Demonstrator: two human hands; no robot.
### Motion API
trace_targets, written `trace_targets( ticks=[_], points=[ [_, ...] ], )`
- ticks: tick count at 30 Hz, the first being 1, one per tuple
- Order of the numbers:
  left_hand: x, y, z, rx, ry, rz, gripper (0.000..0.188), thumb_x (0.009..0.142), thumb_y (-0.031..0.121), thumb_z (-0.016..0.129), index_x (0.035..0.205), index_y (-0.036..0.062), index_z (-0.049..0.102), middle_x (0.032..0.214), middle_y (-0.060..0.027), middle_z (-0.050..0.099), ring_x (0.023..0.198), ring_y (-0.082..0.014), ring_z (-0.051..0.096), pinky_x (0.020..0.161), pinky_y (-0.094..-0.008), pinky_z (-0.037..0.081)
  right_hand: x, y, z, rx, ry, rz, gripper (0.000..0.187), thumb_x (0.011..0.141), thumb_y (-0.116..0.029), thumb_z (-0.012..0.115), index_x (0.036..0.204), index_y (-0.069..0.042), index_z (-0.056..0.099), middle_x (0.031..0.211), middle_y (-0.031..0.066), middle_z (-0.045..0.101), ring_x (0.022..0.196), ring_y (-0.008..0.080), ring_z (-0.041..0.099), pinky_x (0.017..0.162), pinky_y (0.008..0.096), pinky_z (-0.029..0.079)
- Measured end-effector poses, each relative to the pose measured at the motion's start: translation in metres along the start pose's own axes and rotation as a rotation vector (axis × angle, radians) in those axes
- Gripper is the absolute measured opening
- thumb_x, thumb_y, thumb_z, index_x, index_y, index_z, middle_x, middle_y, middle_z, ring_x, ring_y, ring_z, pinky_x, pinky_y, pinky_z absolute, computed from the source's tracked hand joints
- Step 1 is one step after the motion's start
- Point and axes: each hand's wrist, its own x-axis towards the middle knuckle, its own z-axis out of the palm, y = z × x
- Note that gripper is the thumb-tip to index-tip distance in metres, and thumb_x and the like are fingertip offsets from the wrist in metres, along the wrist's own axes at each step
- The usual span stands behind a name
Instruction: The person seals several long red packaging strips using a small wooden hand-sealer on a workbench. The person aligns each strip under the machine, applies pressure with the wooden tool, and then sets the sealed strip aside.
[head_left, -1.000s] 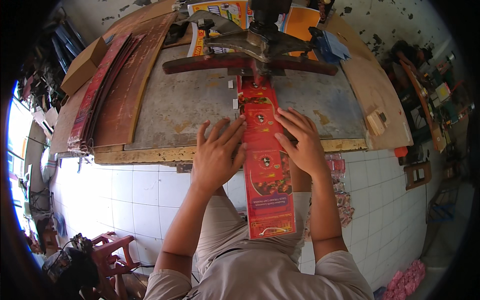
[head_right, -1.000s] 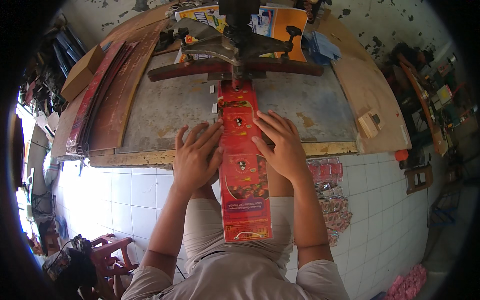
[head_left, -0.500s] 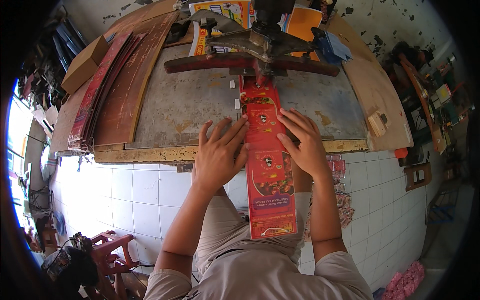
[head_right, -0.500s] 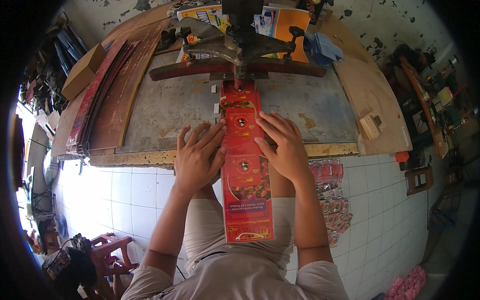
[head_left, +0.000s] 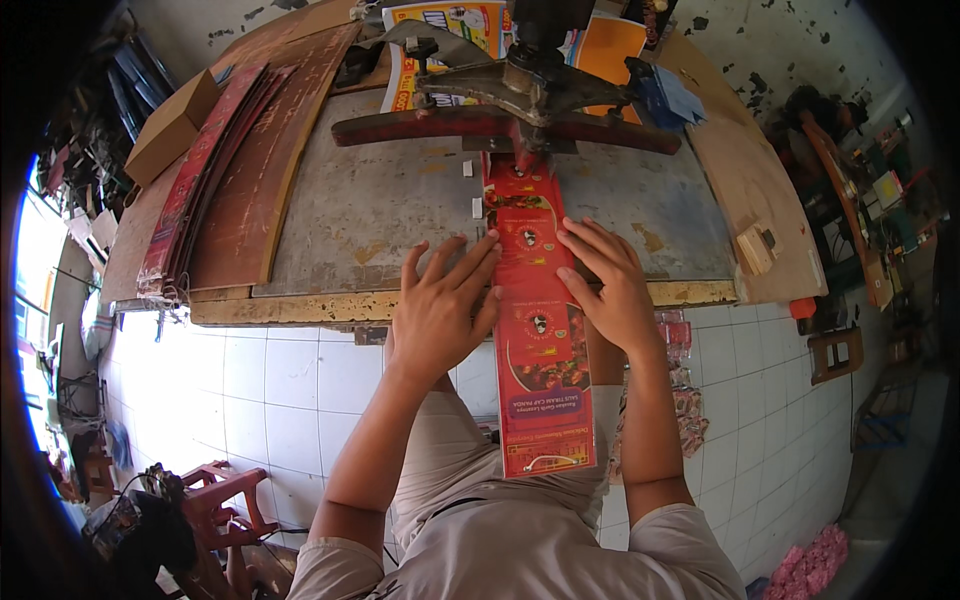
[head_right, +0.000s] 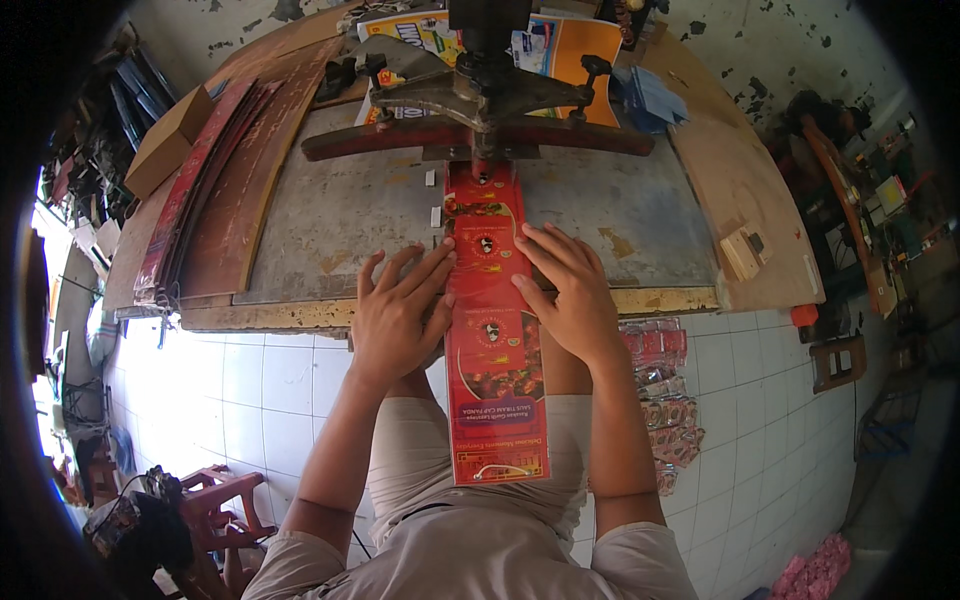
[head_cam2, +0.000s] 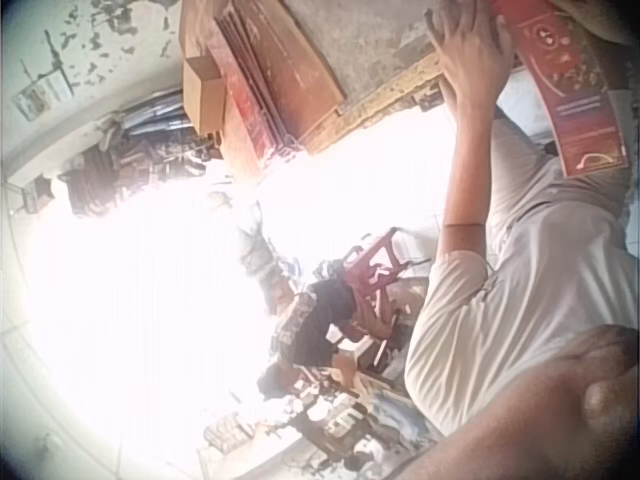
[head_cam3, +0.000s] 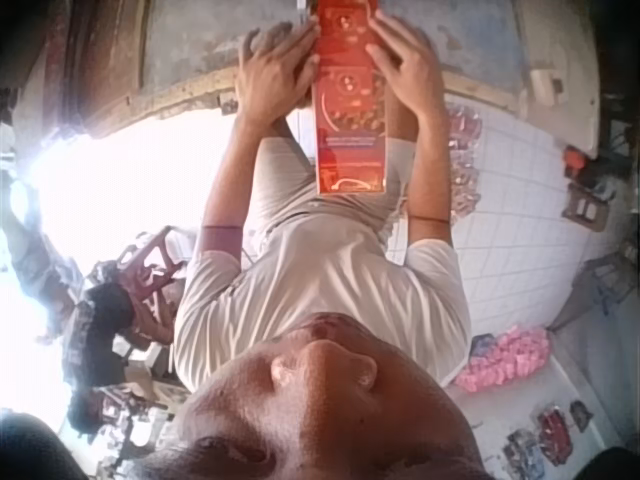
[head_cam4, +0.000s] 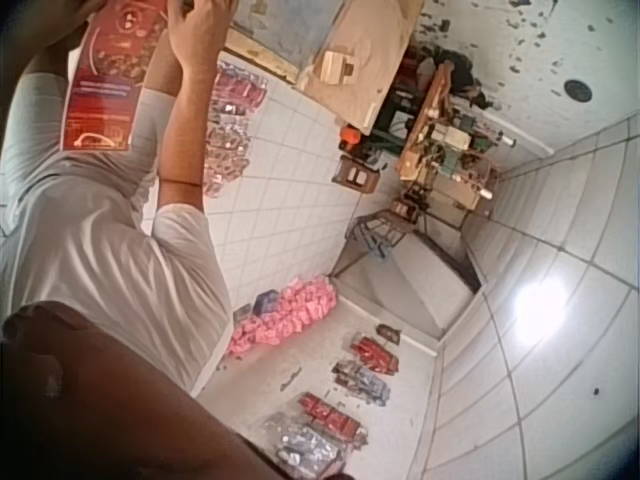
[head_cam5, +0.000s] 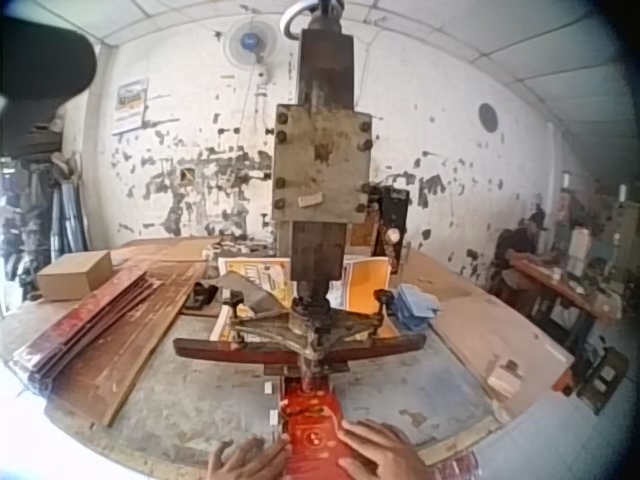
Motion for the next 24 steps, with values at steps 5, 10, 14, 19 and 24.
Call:
trace_targets(
  ticks=[5, 10, 14, 19, 24],
  points=[
    [0.0002, 0.0011, -0.0006, -0.002, 0.004, -0.005, 0.048, 0.104, 0.029, 0.068, 0.150, 0.0136, 0.071, 0.163, 0.0048, 0.065, 0.148, -0.0270, 0.058, 0.131, -0.0557, 0.030, -0.0005, 0.0022, 0.0012, 0.007, 0.003, -0.009, 0.046, 0.105, -0.029, 0.078, 0.146, -0.009, 0.074, 0.159, 0.0065, 0.066, 0.155, 0.0291, 0.054, 0.129, 0.0508, 0.040],
    [0.0005, 0.0019, -0.0011, -0.004, 0.009, -0.004, 0.048, 0.103, 0.028, 0.069, 0.149, 0.0136, 0.072, 0.163, 0.0050, 0.065, 0.148, -0.0267, 0.058, 0.131, -0.0553, 0.030, -0.0005, 0.0026, 0.0014, 0.010, 0.008, -0.015, 0.047, 0.105, -0.029, 0.078, 0.146, -0.008, 0.074, 0.159, 0.0068, 0.066, 0.155, 0.0294, 0.054, 0.128, 0.0513, 0.039],
    [0.0005, 0.0019, -0.0014, 0.003, 0.010, -0.004, 0.048, 0.102, 0.027, 0.069, 0.148, 0.0136, 0.073, 0.162, 0.0050, 0.065, 0.147, -0.0264, 0.058, 0.131, -0.0554, 0.030, -0.0003, 0.0014, 0.0010, 0.014, 0.015, -0.010, 0.047, 0.105, -0.030, 0.079, 0.145, -0.007, 0.074, 0.159, 0.0072, 0.067, 0.154, 0.0299, 0.055, 0.129, 0.0519, 0.038],
    [0.0004, 0.0004, -0.0012, 0.002, 0.011, 0.024, 0.048, 0.106, 0.030, 0.066, 0.148, 0.0089, 0.070, 0.163, 0.0007, 0.064, 0.146, -0.0288, 0.058, 0.129, -0.0585, 0.032, -0.0003, 0.0043, 0.0026, 0.017, 0.024, -0.025, 0.047, 0.105, -0.030, 0.079, 0.145, -0.007, 0.074, 0.158, 0.0077, 0.067, 0.154, 0.0303, 0.055, 0.128, 0.0521, 0.038],
    [-0.0001, 0.0008, -0.0014, 0.008, 0.013, 0.025, 0.048, 0.106, 0.030, 0.066, 0.149, 0.0094, 0.070, 0.162, 0.0008, 0.065, 0.147, -0.0281, 0.058, 0.129, -0.0583, 0.032, -0.0011, 0.0045, 0.0024, 0.013, 0.022, -0.026, 0.048, 0.105, -0.031, 0.078, 0.146, -0.007, 0.074, 0.159, 0.0079, 0.067, 0.154, 0.0304, 0.055, 0.128, 0.0519, 0.038]
  ],
)
